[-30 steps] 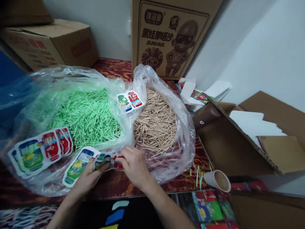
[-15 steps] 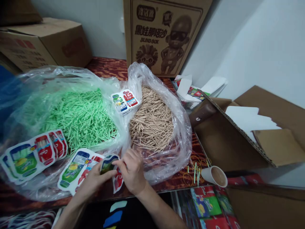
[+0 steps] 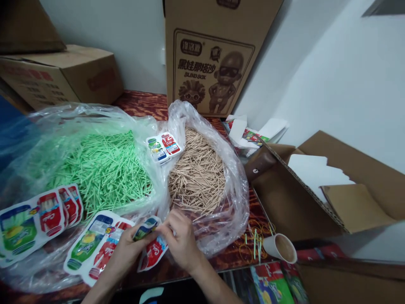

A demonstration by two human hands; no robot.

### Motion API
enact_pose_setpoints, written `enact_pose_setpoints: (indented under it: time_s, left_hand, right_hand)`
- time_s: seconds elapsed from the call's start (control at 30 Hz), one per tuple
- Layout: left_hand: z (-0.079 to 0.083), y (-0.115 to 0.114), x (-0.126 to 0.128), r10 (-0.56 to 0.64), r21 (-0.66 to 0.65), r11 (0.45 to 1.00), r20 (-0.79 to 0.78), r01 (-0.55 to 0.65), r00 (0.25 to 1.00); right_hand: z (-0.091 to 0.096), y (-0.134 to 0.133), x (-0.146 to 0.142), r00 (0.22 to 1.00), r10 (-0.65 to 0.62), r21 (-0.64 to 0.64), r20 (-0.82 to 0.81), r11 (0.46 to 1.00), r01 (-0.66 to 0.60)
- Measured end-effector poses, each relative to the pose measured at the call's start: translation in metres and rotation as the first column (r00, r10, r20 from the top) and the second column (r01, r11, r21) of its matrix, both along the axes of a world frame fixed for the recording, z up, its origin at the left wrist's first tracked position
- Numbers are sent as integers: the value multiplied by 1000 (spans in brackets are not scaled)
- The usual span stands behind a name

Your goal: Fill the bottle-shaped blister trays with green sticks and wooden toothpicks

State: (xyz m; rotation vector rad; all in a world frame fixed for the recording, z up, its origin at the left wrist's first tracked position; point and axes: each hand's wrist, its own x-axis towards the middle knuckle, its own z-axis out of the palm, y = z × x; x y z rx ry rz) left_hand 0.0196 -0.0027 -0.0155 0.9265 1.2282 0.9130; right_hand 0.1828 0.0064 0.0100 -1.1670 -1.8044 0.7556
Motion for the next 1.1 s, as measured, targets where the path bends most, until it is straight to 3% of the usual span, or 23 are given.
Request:
enact_pose_setpoints:
  time_s: [0.17, 0.3, 0.43, 0.5, 0.67, 0.83, 0.97, 1.1]
  left_hand:
    - [0, -4, 0, -2, 44, 999, 35, 0, 999]
    - [9, -3, -9, 24, 193, 981, -119, -1, 993]
    - [19, -4, -26, -145, 88, 983, -163, 161, 976]
    - [21, -5, -30, -172, 39, 983, -136, 179, 976]
    - [6, -5, -11, -70, 27, 997, 40, 69, 997]
    - [-15, -6, 12, 97, 16, 995, 75, -98, 992]
    - [-5, -7, 11, 87, 102, 991, 50, -92, 995]
    - [5, -5, 9, 77, 143, 987, -13, -74, 997]
  right_hand:
    - [-5, -1, -8, 996, -90, 72, -7, 993, 90]
    - [-12, -2, -14, 990, -127, 90, -52, 987, 132]
    - [-12, 0, -13, 998, -54, 75, -37, 996, 57]
    - [-10, -1, -11, 999, -32, 73, -32, 997, 34]
    - [-10, -3, -13, 998, -41, 95, -50, 994, 46]
    - [-9, 1, -18, 992, -88, 143, -92, 985, 101]
    - [-10, 3, -17, 990, -90, 91, -104, 991, 100]
    - [-6, 1, -11, 1000, 10, 81, -10, 997, -9]
